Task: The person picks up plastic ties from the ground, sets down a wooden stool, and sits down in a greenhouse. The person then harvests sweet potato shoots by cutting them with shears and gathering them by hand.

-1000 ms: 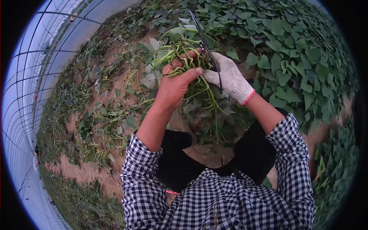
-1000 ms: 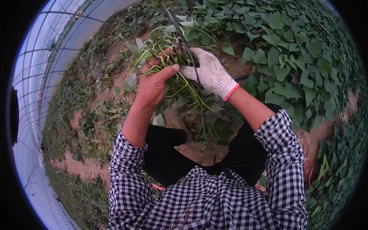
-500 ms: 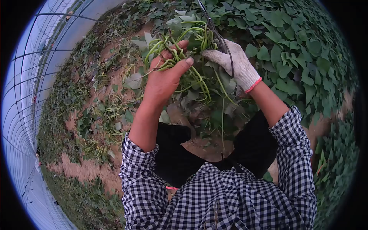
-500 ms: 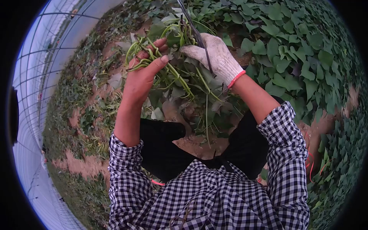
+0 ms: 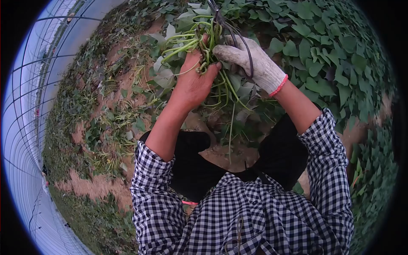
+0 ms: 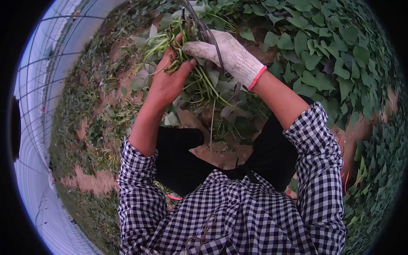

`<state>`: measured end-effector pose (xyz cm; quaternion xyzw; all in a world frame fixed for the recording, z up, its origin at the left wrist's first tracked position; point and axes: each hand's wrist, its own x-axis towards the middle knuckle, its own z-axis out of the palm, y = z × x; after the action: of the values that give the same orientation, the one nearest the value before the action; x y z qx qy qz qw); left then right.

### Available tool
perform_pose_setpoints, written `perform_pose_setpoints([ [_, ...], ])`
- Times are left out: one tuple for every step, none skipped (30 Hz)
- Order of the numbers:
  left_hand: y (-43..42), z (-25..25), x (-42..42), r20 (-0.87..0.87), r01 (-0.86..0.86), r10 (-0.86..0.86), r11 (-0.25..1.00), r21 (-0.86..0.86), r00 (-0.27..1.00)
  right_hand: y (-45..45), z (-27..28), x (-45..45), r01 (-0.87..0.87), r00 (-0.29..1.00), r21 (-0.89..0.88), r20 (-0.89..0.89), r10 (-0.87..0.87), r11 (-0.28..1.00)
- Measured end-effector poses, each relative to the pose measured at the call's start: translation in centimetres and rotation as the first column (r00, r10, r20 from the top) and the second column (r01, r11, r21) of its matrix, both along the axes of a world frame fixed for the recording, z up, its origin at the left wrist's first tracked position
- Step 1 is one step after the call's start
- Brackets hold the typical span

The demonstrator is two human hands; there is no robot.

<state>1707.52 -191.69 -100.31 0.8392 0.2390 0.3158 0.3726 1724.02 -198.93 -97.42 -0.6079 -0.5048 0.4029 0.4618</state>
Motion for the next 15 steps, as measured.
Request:
perform_pose_setpoints([
  [-0.1, 0.0, 0.1, -0.010, 0.013, -0.013, 1.000, 0.015, 1.000, 0.4, -0.4, 0.1, -0.009, 0.992, 0.056, 0.126, 0.002, 0.998],
  [-0.3, 0.1, 0.2, -0.021, 0.026, -0.026, 0.999, 0.031, 0.999, 0.8, -1.1, 0.3, -0.018, 0.990, 0.086, 0.140, 0.006, 0.996],
  [-0.6, 0.2, 0.4, -0.032, 0.040, -0.038, 0.998, 0.046, 0.999, 1.2, -1.9, 0.3, -0.028, 0.988, 0.116, 0.153, 0.010, 0.993],
  [-0.7, -0.2, 0.7, 0.020, 0.029, -0.030, 0.999, 0.037, 0.999, 1.7, -3.0, 0.5, -0.035, 0.985, 0.146, 0.172, 0.010, 0.989],
  [-0.8, -0.2, 0.6, -0.005, 0.034, -0.034, 0.995, 0.093, 0.999, 1.8, -3.3, 0.4, 0.003, 0.981, 0.159, 0.192, -0.034, 0.987],
  [-0.8, -0.3, 0.5, -0.030, 0.040, -0.036, 0.988, 0.147, 0.999, 1.7, -3.4, 0.3, 0.004, 0.983, 0.157, 0.181, -0.032, 0.988],
  [-0.8, -0.3, 0.4, -0.055, 0.047, -0.037, 0.978, 0.201, 0.998, 1.7, -3.6, 0.2, 0.004, 0.985, 0.155, 0.169, -0.030, 0.988],
  [-0.7, -0.5, 0.3, -0.088, 0.061, -0.045, 0.980, 0.190, 0.995, 1.6, -3.7, 0.2, 0.004, 0.987, 0.153, 0.157, -0.028, 0.988],
  [-0.5, -0.7, 0.1, -0.121, 0.076, -0.055, 0.981, 0.178, 0.991, 1.6, -3.8, 0.2, 0.005, 0.990, 0.148, 0.141, -0.026, 0.989],
  [-0.4, -0.8, 0.1, -0.154, 0.091, -0.066, 0.982, 0.166, 0.986, 1.5, -3.8, 0.1, 0.007, 0.992, 0.143, 0.125, -0.025, 0.990],
  [-0.2, -1.0, 0.2, -0.130, 0.094, -0.075, 0.984, 0.153, 0.989, 1.6, -3.9, 0.2, 0.009, 0.994, 0.137, 0.109, -0.024, 0.991],
  [-0.2, -1.0, 0.2, -0.106, 0.096, -0.081, 0.985, 0.140, 0.991, 1.6, -4.1, 0.2, 0.024, 0.992, 0.139, 0.118, -0.041, 0.990],
  [-0.3, -0.9, 0.3, -0.081, 0.097, -0.087, 0.987, 0.128, 0.993, 1.7, -4.2, 0.2, 0.038, 0.990, 0.141, 0.128, -0.056, 0.989],
  [-0.3, -0.8, 0.3, -0.077, 0.105, -0.097, 0.989, 0.106, 0.992, 1.8, -4.4, 0.3, 0.052, 0.988, 0.144, 0.136, -0.072, 0.988],
  [-0.3, -0.5, 0.3, -0.072, 0.113, -0.107, 0.990, 0.085, 0.992, 2.0, -4.5, 0.4, 0.065, 0.982, 0.137, 0.167, -0.088, 0.988],
])
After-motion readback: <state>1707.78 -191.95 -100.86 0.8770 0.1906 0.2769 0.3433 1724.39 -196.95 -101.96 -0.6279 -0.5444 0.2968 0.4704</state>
